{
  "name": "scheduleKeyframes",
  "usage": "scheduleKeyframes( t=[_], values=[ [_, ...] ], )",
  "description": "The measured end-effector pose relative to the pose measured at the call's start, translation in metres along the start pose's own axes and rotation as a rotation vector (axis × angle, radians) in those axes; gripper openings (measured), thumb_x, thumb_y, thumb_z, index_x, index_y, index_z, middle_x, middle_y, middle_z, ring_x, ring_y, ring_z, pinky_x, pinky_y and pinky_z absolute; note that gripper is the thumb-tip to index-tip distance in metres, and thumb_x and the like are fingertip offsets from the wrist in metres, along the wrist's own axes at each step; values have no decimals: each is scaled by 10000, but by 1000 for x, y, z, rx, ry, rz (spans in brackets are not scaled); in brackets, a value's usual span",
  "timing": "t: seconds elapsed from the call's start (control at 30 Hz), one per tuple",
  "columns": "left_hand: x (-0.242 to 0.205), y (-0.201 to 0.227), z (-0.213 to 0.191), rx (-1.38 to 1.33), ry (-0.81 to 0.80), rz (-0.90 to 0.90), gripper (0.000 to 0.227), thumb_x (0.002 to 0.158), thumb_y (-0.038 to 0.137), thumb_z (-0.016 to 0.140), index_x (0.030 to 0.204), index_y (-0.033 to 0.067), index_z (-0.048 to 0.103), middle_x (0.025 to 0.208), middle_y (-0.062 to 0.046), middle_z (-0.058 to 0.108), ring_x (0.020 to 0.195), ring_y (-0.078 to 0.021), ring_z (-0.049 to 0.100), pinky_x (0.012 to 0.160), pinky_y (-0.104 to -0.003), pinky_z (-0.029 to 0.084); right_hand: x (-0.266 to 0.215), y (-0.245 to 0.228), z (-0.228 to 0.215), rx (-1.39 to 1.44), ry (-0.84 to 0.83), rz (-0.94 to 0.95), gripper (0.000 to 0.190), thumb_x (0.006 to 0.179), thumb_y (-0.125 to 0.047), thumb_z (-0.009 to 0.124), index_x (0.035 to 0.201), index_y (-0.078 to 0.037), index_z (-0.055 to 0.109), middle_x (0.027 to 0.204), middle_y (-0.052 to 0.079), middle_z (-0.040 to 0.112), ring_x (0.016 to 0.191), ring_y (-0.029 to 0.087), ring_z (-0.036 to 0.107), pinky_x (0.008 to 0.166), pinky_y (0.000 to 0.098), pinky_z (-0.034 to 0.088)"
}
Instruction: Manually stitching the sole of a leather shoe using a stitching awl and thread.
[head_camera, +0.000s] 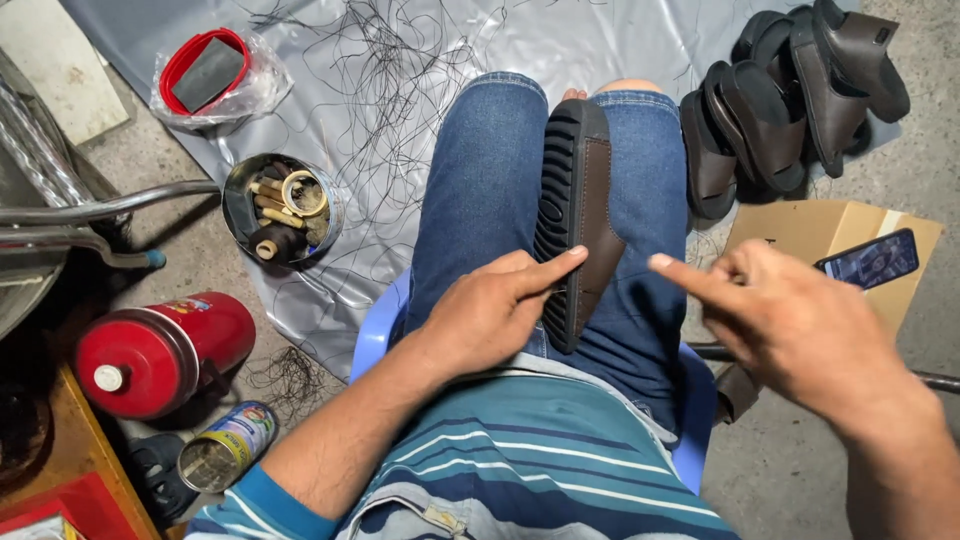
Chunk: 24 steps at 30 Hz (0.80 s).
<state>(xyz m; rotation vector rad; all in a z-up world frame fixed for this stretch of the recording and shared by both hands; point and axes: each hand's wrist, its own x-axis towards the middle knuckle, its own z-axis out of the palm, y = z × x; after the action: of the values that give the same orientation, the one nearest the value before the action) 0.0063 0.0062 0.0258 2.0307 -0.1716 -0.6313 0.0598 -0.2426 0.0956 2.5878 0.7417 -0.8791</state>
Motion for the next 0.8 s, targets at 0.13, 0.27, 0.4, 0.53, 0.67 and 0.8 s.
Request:
scheduleKeyframes(
  t=[0.13,0.27,0.4,0.53,0.67,0.8],
  values=[
    [-3,-12,4,-77,191,285,454,886,35,462,1260,292,483,962,-14,541,900,-163,578,816,-265,470,5,-1,21,182,174,-183,648,740,-316,606,1329,-437,366,828,-10,477,558,104,473,394,216,481],
    [-10,6,10,38,238,170,420,845,337,565,1253,297,477,1048,19,506,692,-121,554,533,-311,508,3,-9,23,357,237,-234,633,760,-205,554,1334,-410,381,901,-33,488,816,158,527,499,366,492],
    [0,14,20,15,279,197,204,853,318,572,1028,267,664,878,50,530,783,-108,582,618,-280,467,4,-9,24,508,327,-336,554,802,-166,503,1321,-350,435,918,-7,535,812,189,567,603,351,464],
    [3,20,20,-44,291,286,156,854,232,577,950,170,684,860,-13,578,778,-129,592,698,-246,456,7,-19,27,748,314,-241,660,749,-431,658,1340,-286,401,745,-52,607,577,105,556,586,276,442],
    [2,20,22,-89,344,232,115,835,172,585,911,130,661,829,-31,568,771,-134,573,690,-250,459,21,-46,35,945,735,-369,235,840,-206,615,1051,-105,593,867,55,686,704,162,656,632,270,522],
    [-4,18,22,-102,382,344,69,822,119,569,857,105,627,795,-52,555,808,-169,530,721,-272,444,14,-51,29,990,408,-475,150,873,-261,531,850,-117,569,746,7,584,625,189,565,557,300,438]
  ],
)
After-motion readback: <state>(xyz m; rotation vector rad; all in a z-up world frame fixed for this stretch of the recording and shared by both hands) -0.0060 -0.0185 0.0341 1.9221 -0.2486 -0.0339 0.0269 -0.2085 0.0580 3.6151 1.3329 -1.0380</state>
